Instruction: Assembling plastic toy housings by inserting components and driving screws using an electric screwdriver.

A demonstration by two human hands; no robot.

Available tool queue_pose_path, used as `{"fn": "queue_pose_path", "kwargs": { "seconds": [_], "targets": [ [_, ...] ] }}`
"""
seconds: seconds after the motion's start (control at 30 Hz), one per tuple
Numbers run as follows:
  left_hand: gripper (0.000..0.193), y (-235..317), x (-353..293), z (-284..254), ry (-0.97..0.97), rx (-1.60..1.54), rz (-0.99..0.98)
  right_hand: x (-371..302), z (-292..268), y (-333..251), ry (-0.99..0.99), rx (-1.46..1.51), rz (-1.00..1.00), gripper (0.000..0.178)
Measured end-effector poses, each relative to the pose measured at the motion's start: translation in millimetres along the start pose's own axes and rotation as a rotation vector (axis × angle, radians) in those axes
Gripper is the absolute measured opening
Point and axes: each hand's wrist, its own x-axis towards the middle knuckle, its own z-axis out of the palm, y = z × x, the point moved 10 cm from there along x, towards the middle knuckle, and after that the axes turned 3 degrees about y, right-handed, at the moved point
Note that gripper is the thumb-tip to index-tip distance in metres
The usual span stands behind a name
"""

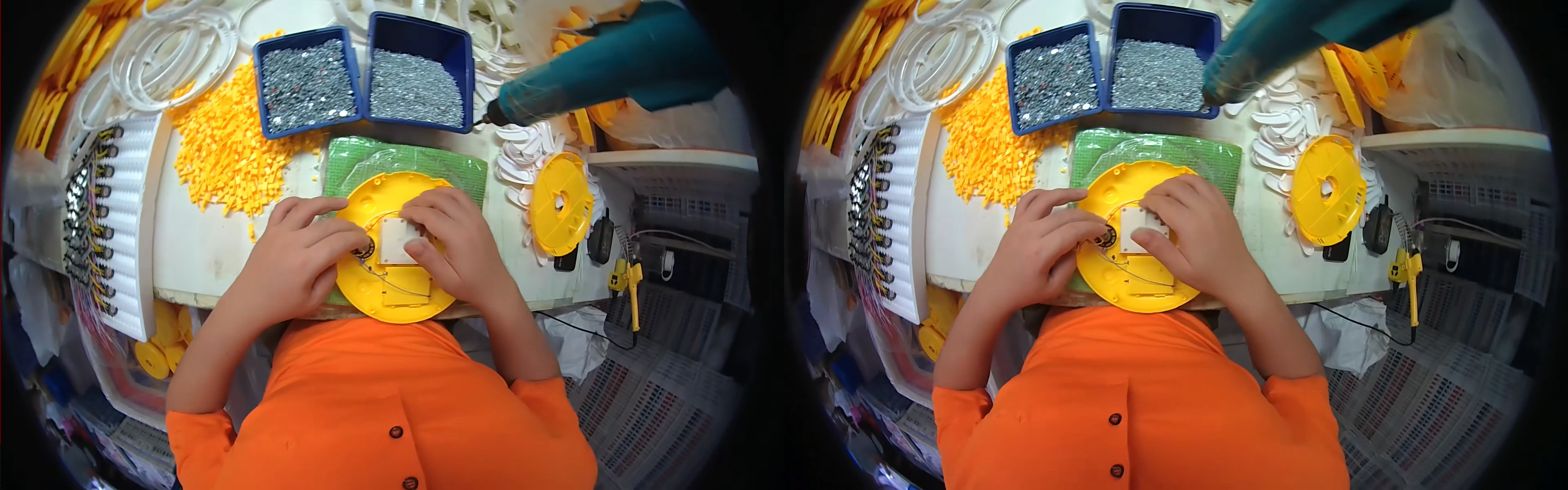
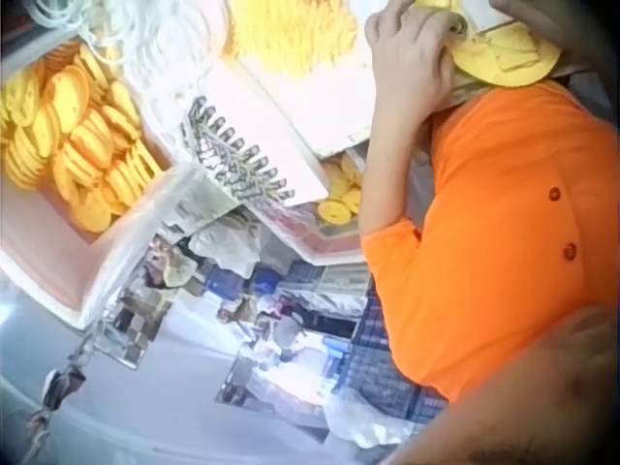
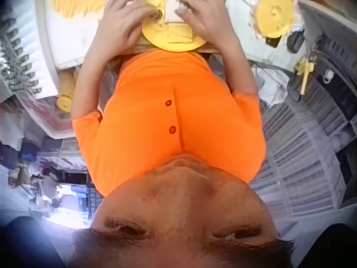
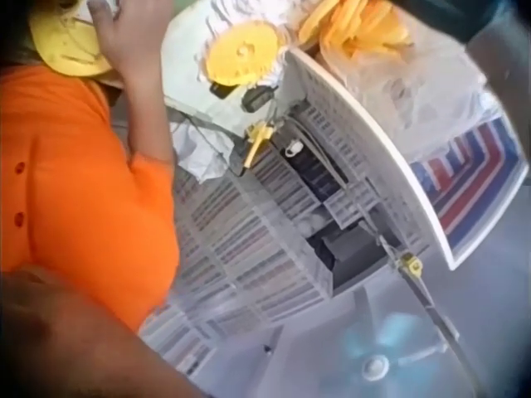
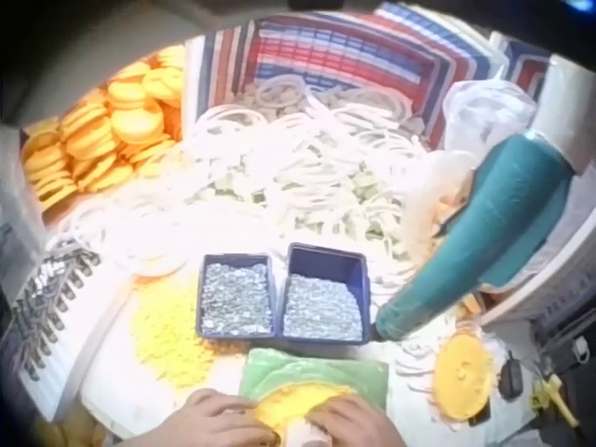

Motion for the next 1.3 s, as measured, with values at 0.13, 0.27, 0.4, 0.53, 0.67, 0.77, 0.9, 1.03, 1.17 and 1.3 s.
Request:
{"fn": "queue_pose_path", "kwargs": {
  "seconds": [0.13,0.27,0.4,0.53,0.67,0.77,0.9,1.03,1.17,1.3],
  "targets": [
    [0.039,10.9,-0.1,-1.2,0.035,0.084,0.030,14.6,5.8,5.5,-0.135,0.074,-0.018,0.031],
    [0.038,11.1,-4.9,3.0,0.055,0.094,0.073,19.9,7.8,7.4,-0.215,0.093,0.003,0.030],
    [0.032,10.7,1.6,-1.6,0.024,0.131,0.073,19.1,5.3,7.9,-0.208,0.109,0.000,0.030],
    [0.030,4.4,2.3,-4.1,0.023,0.108,0.044,12.2,0.8,11.5,-0.205,0.166,0.007,0.031],
    [0.026,-2.6,3.3,-1.4,0.020,0.073,-0.018,5.6,3.6,5.5,-0.126,0.109,-0.005,0.032],
    [0.025,-4.8,5.6,-2.3,0.032,0.029,-0.057,5.5,-1.8,6.1,-0.074,0.013,-0.010,0.032],
    [0.027,-20.0,0.3,1.8,0.024,-0.033,-0.179,11.3,-18.9,33.6,-0.106,0.044,0.057,0.027],
    [0.029,-24.8,-2.3,8.2,0.029,-0.160,-0.235,18.7,-70.1,130.2,0.179,-0.175,0.412,0.024],
    [0.032,-27.4,-5.7,12.1,0.089,-0.224,-0.259,60.5,-71.0,179.4,0.029,-0.788,0.240,0.032],
    [0.037,-29.1,-15.5,14.0,0.203,-0.317,-0.292,66.7,-83.4,152.9,0.103,-0.649,0.131,0.037]
  ]
}}
